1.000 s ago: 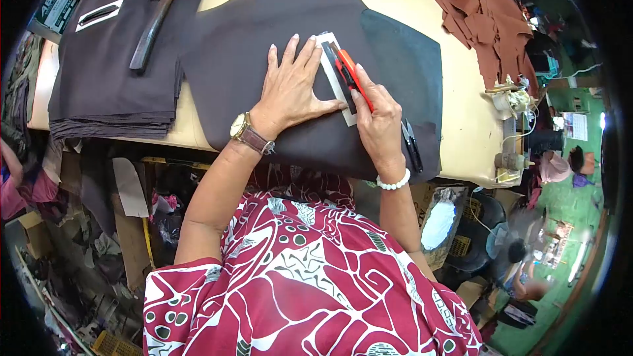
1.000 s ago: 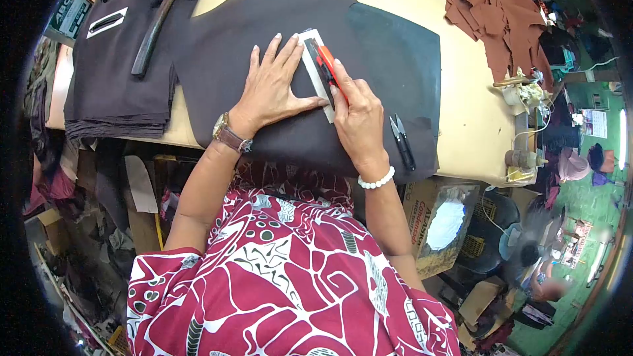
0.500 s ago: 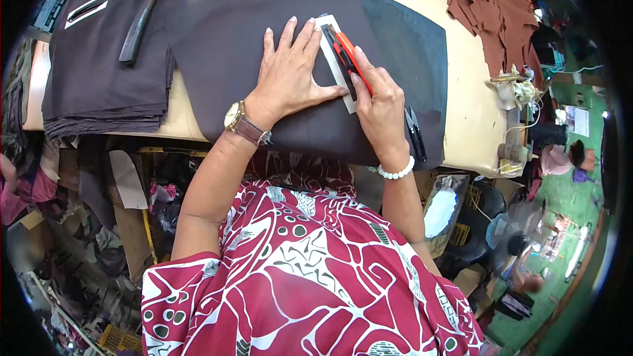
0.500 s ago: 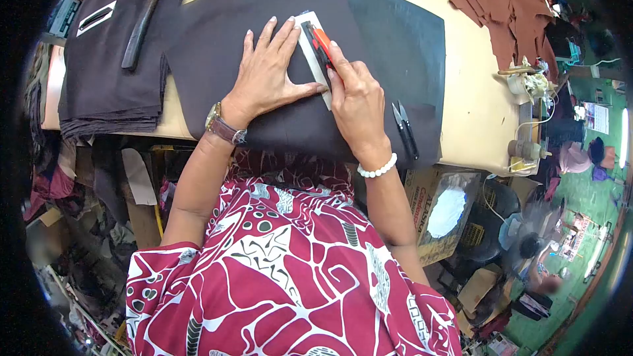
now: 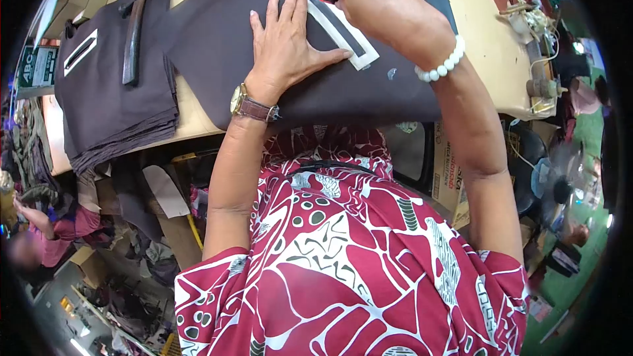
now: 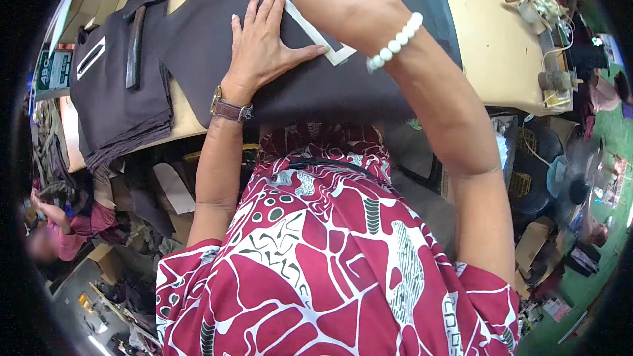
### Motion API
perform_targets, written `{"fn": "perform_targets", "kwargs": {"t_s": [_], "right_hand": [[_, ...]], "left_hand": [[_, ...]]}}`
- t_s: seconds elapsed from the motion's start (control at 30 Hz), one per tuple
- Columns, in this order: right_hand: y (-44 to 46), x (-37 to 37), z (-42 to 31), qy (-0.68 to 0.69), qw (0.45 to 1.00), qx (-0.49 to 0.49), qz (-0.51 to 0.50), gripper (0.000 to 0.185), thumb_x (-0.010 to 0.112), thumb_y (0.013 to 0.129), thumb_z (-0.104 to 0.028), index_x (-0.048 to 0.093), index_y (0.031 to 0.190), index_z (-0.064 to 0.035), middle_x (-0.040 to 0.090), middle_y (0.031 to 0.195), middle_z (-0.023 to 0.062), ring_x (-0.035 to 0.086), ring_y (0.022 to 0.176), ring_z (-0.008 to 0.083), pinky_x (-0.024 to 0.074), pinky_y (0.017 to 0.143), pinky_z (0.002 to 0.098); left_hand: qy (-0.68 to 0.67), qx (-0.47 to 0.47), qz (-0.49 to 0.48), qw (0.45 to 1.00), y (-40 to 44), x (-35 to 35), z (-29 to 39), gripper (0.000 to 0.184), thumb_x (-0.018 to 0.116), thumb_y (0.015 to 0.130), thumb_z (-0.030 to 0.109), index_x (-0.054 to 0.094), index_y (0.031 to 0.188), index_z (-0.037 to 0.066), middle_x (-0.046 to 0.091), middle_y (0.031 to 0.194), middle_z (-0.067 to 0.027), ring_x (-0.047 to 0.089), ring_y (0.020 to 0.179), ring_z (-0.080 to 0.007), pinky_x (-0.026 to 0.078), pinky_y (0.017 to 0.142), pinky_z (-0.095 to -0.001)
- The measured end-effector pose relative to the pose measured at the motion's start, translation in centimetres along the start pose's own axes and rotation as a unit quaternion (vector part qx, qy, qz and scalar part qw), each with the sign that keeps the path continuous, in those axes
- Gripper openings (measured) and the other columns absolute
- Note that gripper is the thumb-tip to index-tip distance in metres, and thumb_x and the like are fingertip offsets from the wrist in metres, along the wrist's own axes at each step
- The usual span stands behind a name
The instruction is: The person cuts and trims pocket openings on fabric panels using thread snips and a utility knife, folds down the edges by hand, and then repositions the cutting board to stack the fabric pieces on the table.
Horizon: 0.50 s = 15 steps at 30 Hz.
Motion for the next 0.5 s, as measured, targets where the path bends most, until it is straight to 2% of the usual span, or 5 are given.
{"fn": "perform_targets", "kwargs": {"t_s": [0.03,0.23,0.33,0.43,0.5], "right_hand": [[-0.1,0.1,-0.1,-0.022,0.999,-0.029,0.015,0.018,0.054,0.081,-0.016,0.067,0.089,-0.0058,0.066,0.081,0.0146,0.066,0.079,0.0282,0.0527,0.070,0.0366],[-0.7,0.3,-0.3,-0.013,0.999,-0.002,-0.051,0.022,0.050,0.084,-0.018,0.067,0.089,-0.0054,0.066,0.077,0.0149,0.066,0.072,0.0295,0.0532,0.064,0.0387],[-1.7,-0.2,0.0,0.003,0.999,0.004,-0.052,0.022,0.052,0.085,-0.019,0.066,0.092,-0.0044,0.067,0.079,0.0148,0.067,0.075,0.0279,0.0534,0.066,0.0369],[-3.0,0.4,0.6,-0.003,1.000,0.005,0.029,0.028,0.057,0.082,-0.014,0.065,0.109,-0.0112,0.066,0.087,0.0150,0.063,0.082,0.0308,0.0505,0.073,0.0400],[-3.7,0.3,0.6,-0.009,0.999,-0.005,0.036,0.029,0.057,0.082,-0.013,0.065,0.110,-0.0114,0.065,0.084,0.0150,0.063,0.079,0.0311,0.0506,0.071,0.0405]], "left_hand": [[0.001,0.002,0.000,1.000,0.0,0.0,0.1,0.111,0.065,0.059,0.072,0.033,0.137,0.000,0.031,0.143,-0.0167,0.023,0.135,-0.0351,0.017,0.105,-0.0591],[-0.003,0.009,0.009,1.000,-0.1,0.2,-0.1,0.111,0.066,0.057,0.073,0.035,0.135,0.000,0.033,0.142,-0.0186,0.025,0.134,-0.0367,0.016,0.105,-0.0603],[0.001,0.019,0.025,1.000,0.0,0.4,-0.1,0.113,0.066,0.056,0.073,0.036,0.134,-0.002,0.035,0.140,-0.0201,0.027,0.132,-0.0387,0.018,0.103,-0.0620],[0.001,0.013,0.016,1.000,0.1,0.4,-0.2,0.112,0.066,0.056,0.073,0.036,0.134,-0.001,0.034,0.141,-0.0194,0.026,0.133,-0.0378,0.017,0.104,-0.0611],[-0.005,0.005,0.007,1.000,0.0,0.5,-0.3,0.109,0.066,0.058,0.072,0.037,0.135,0.002,0.031,0.143,-0.0177,0.023,0.135,-0.0363,0.015,0.106,-0.0596]]}}
Point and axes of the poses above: each hand's wrist, its own y-axis towards the middle knuckle, its own x-axis out of the palm, z = x × y, the point moved 9 cm from there along y, towards the middle knuckle
